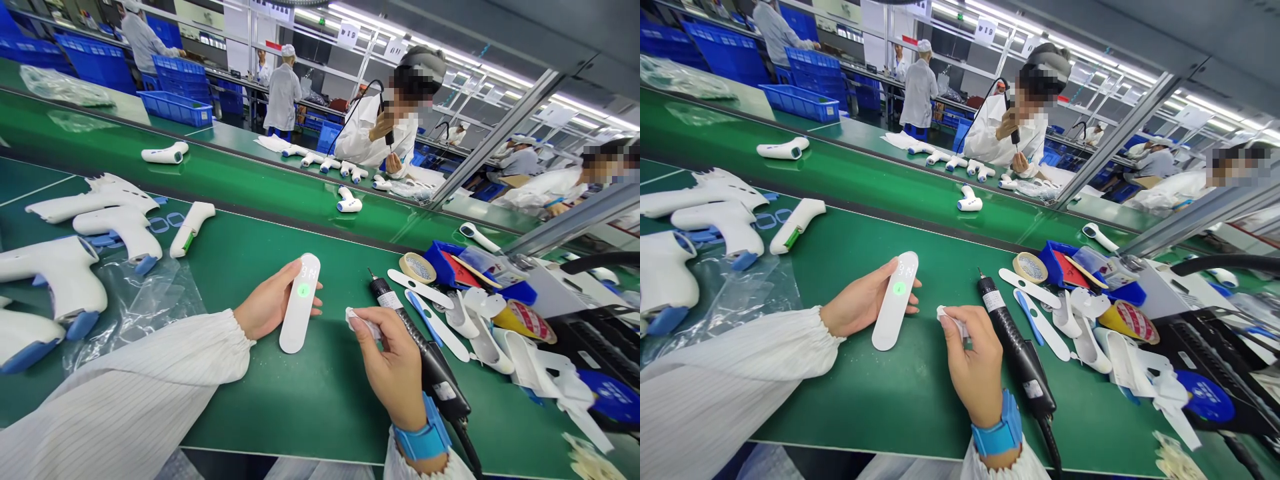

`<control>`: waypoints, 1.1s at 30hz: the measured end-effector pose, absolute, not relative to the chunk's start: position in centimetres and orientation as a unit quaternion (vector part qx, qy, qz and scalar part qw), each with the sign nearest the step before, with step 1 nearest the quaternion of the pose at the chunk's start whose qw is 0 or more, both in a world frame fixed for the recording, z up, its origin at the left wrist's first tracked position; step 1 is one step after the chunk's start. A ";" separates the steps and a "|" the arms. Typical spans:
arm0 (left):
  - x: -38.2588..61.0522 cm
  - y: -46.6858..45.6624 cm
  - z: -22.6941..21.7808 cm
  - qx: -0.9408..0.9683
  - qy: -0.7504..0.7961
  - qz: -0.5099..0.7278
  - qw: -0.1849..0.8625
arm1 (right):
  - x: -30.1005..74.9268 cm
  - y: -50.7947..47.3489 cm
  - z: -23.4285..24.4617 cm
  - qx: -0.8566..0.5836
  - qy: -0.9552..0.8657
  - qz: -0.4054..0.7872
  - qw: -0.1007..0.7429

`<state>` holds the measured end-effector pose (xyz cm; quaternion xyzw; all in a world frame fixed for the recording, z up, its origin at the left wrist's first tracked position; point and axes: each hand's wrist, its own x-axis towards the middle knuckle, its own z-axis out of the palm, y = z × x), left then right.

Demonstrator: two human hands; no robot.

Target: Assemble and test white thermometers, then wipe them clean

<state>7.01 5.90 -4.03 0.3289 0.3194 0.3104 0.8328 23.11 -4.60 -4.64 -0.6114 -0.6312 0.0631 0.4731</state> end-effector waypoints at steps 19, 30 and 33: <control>7.2 5.5 -3.8 0.343 0.313 0.322 0.825 | 22.1 -3.6 -4.5 -0.567 -0.679 0.069 0.461; 7.4 5.5 -4.2 0.333 0.250 0.338 0.844 | 20.8 -0.5 -3.9 -0.468 -0.820 -0.075 0.321; 7.5 5.5 -4.2 0.321 0.249 0.333 0.851 | 20.9 -0.3 -4.1 -0.461 -0.827 -0.120 0.298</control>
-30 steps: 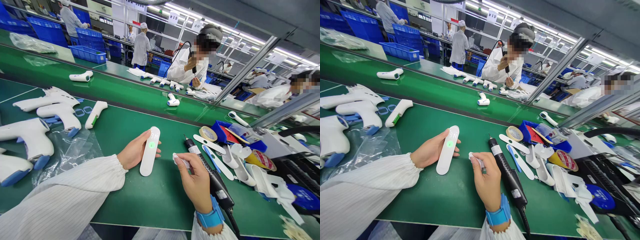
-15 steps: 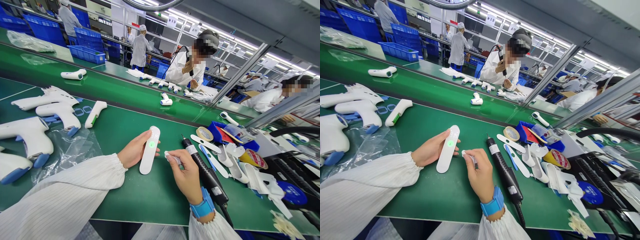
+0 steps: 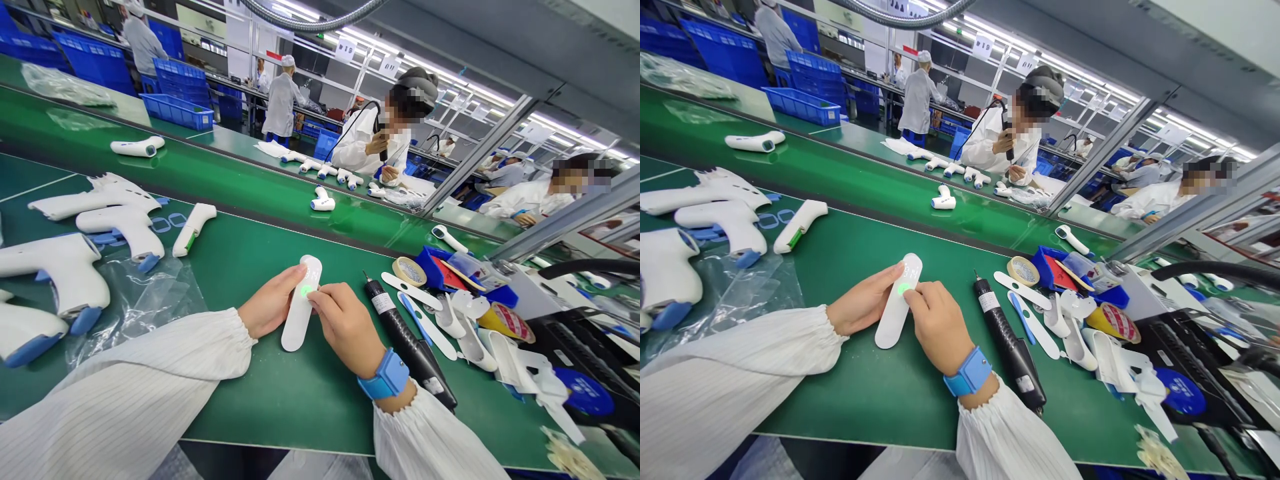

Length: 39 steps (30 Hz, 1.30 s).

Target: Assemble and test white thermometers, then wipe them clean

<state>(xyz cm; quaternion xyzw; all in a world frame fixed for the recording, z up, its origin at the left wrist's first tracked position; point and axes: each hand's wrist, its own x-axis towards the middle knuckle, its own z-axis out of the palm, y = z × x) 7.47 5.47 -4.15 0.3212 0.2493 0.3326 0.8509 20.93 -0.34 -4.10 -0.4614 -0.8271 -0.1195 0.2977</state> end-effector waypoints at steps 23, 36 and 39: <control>7.7 4.9 -3.9 0.309 0.254 0.368 0.839 | 20.3 -0.8 -4.8 -0.494 -0.775 -0.044 0.391; 7.5 4.9 -3.9 0.338 0.262 0.335 0.840 | 22.0 -1.1 -4.3 -0.500 -0.777 -0.105 0.368; 7.5 5.0 -4.0 0.338 0.260 0.336 0.840 | 21.8 -1.2 -4.5 -0.500 -0.764 -0.081 0.399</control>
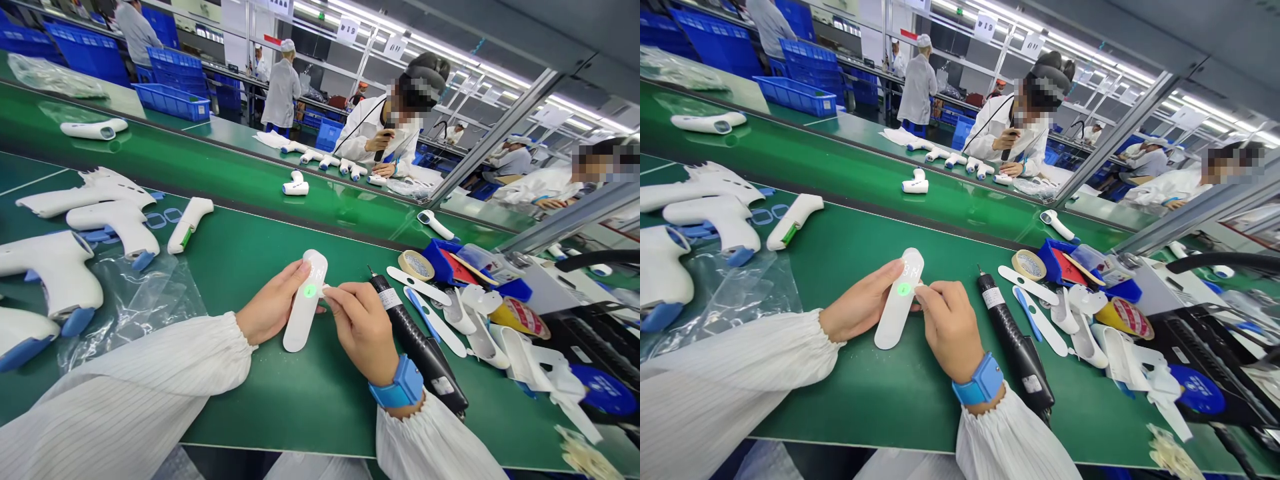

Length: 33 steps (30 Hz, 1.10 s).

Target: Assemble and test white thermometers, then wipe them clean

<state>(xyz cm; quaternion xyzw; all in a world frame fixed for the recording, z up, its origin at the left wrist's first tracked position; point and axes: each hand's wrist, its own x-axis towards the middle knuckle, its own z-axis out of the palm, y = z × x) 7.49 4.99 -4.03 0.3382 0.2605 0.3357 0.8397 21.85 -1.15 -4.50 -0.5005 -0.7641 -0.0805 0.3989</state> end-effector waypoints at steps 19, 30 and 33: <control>7.6 4.8 -4.0 0.353 0.288 0.331 0.826 | 22.5 -1.2 -4.4 -0.509 -0.771 -0.126 0.361; 7.8 4.8 -3.9 0.331 0.295 0.354 0.824 | 21.7 -0.8 -4.4 -0.472 -0.825 -0.110 0.291; 7.7 4.6 -3.8 0.337 0.308 0.336 0.824 | 22.6 -0.5 -4.5 -0.484 -0.823 -0.142 0.262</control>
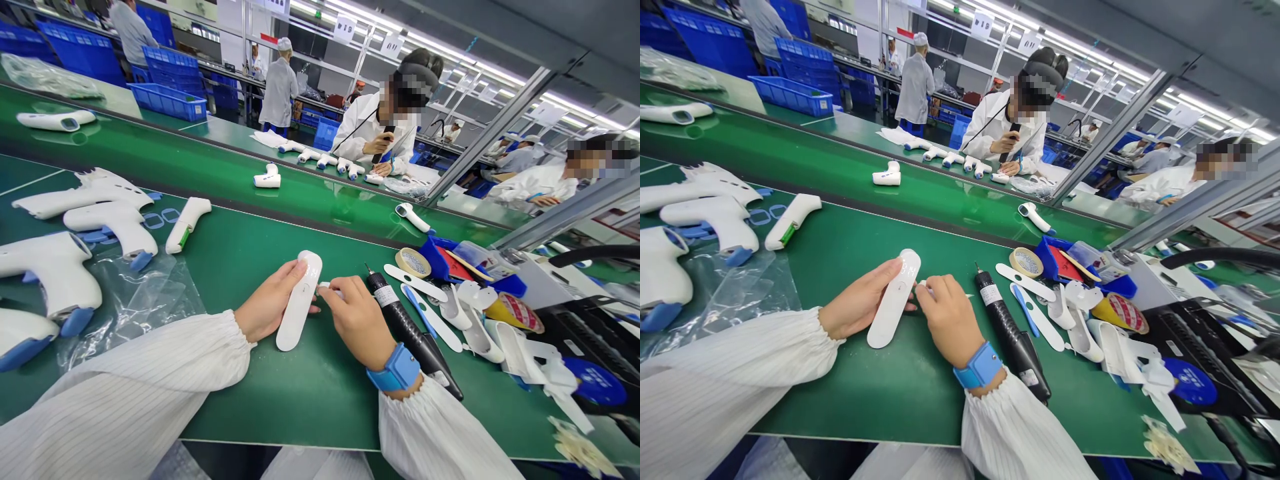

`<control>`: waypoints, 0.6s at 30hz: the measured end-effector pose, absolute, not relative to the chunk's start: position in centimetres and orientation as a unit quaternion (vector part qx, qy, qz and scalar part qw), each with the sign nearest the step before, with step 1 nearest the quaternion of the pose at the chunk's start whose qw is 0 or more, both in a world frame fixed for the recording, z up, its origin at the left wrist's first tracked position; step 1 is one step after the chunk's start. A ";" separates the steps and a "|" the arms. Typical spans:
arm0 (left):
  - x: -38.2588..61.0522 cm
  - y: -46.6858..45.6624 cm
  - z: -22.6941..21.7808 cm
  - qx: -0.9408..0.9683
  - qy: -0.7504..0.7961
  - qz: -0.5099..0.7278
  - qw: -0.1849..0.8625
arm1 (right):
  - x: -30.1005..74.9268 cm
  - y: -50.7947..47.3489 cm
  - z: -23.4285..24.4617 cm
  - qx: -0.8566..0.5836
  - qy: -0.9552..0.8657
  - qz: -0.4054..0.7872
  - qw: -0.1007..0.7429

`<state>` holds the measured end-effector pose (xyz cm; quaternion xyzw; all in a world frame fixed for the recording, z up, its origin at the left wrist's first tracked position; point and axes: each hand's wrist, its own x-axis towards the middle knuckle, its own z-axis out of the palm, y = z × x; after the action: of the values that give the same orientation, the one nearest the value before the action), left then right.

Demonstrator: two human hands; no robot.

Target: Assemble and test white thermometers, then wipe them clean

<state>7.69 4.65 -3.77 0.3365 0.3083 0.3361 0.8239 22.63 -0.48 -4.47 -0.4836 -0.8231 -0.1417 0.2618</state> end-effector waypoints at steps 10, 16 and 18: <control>7.6 4.6 -4.0 0.339 0.323 0.322 0.823 | 22.9 -0.9 -4.5 -0.544 -0.729 -0.051 0.412; 7.7 4.7 -4.3 0.325 0.290 0.331 0.837 | 22.1 -1.2 -4.8 -0.499 -0.763 -0.016 0.411; 7.8 4.6 -4.2 0.322 0.291 0.337 0.835 | 22.0 -1.1 -5.0 -0.484 -0.784 -0.020 0.388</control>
<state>7.81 4.62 -4.23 0.3218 0.2912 0.3373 0.8354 22.03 -1.10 -4.98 -0.4842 -0.7841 -0.0201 0.3878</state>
